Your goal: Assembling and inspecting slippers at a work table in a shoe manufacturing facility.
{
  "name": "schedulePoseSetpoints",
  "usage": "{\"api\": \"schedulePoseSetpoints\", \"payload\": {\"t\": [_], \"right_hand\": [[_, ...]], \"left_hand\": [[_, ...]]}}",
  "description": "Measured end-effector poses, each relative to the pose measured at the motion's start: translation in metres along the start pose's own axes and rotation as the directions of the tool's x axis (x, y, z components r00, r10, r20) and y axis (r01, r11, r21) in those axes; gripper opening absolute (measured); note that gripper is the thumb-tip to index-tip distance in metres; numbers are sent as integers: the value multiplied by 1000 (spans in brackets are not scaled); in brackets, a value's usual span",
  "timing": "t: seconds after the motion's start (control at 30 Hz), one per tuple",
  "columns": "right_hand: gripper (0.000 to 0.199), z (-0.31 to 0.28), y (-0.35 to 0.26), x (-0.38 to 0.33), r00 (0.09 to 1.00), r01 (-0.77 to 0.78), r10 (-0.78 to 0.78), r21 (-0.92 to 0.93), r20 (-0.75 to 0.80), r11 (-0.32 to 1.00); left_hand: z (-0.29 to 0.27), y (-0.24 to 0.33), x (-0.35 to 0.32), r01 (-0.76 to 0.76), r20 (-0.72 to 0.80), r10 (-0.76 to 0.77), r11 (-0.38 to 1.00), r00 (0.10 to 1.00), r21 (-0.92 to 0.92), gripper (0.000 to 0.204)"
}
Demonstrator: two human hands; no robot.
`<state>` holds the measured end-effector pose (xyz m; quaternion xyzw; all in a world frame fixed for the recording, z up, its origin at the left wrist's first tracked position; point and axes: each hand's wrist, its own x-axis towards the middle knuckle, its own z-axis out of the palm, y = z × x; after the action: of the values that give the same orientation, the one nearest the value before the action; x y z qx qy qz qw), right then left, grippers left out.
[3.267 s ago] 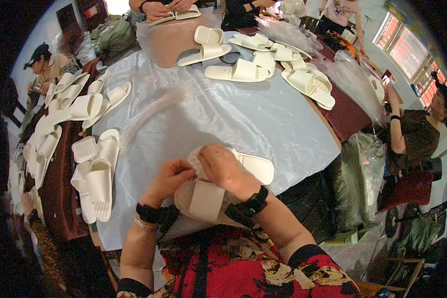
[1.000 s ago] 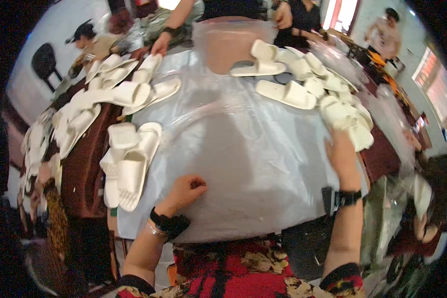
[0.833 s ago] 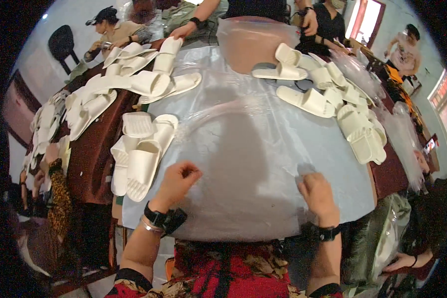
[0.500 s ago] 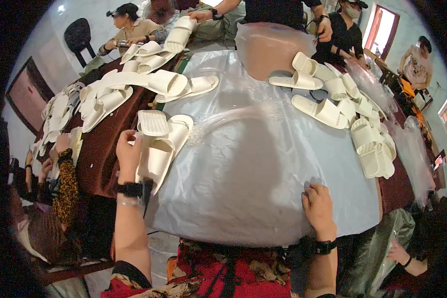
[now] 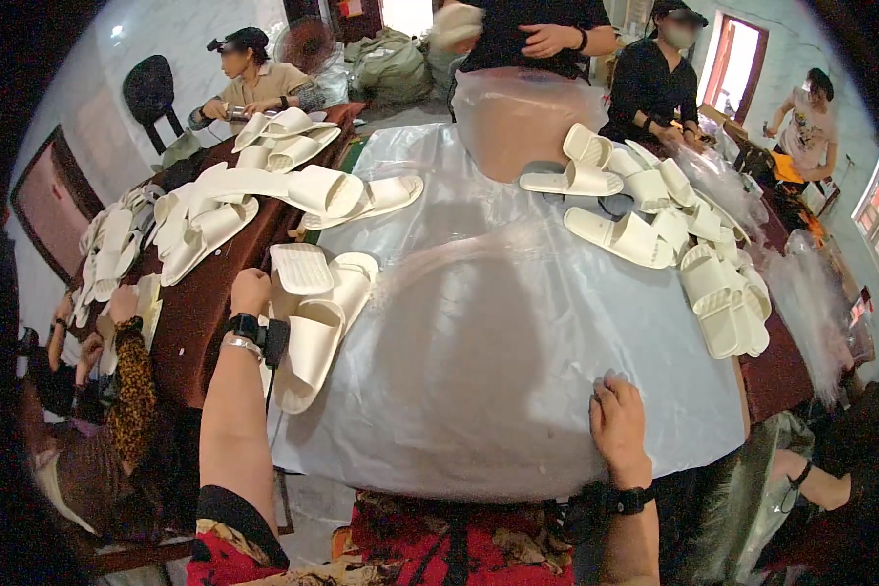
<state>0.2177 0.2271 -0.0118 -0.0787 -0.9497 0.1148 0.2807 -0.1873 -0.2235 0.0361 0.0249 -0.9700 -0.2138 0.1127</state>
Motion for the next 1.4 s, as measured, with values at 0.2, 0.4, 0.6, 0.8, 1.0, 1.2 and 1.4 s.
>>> {"api": "schedulePoseSetpoints", "payload": {"t": [0.2,0.4,0.6,0.8,1.0,1.2,1.4], "right_hand": [[21,2,0,-3,1000,-20,20,-4,-23,1000],[20,4,0,-5,998,-24,25,22,-54,999],[19,7,1,-5,999,-6,7,34,-47,999],[19,1,-6,-3,997,-15,18,45,-71,999],[18,4,-2,-3,997,-14,17,45,-79,999],[17,8,0,-5,997,-10,12,25,-71,1000],[20,3,-2,-5,998,-29,32,47,-61,998]], "left_hand": [[-9,13,-11,-30,-39,29,999,999,-23,29],[-13,88,-57,-78,291,293,815,911,-574,67],[-29,108,-100,-279,291,460,823,839,-495,53],[-51,38,-104,-232,40,249,941,968,-248,39],[-33,-30,-98,-116,158,142,980,977,-161,39],[-34,-10,-111,38,329,96,925,940,-378,45],[-36,4,-128,2,463,185,927,867,-374,79]]}}
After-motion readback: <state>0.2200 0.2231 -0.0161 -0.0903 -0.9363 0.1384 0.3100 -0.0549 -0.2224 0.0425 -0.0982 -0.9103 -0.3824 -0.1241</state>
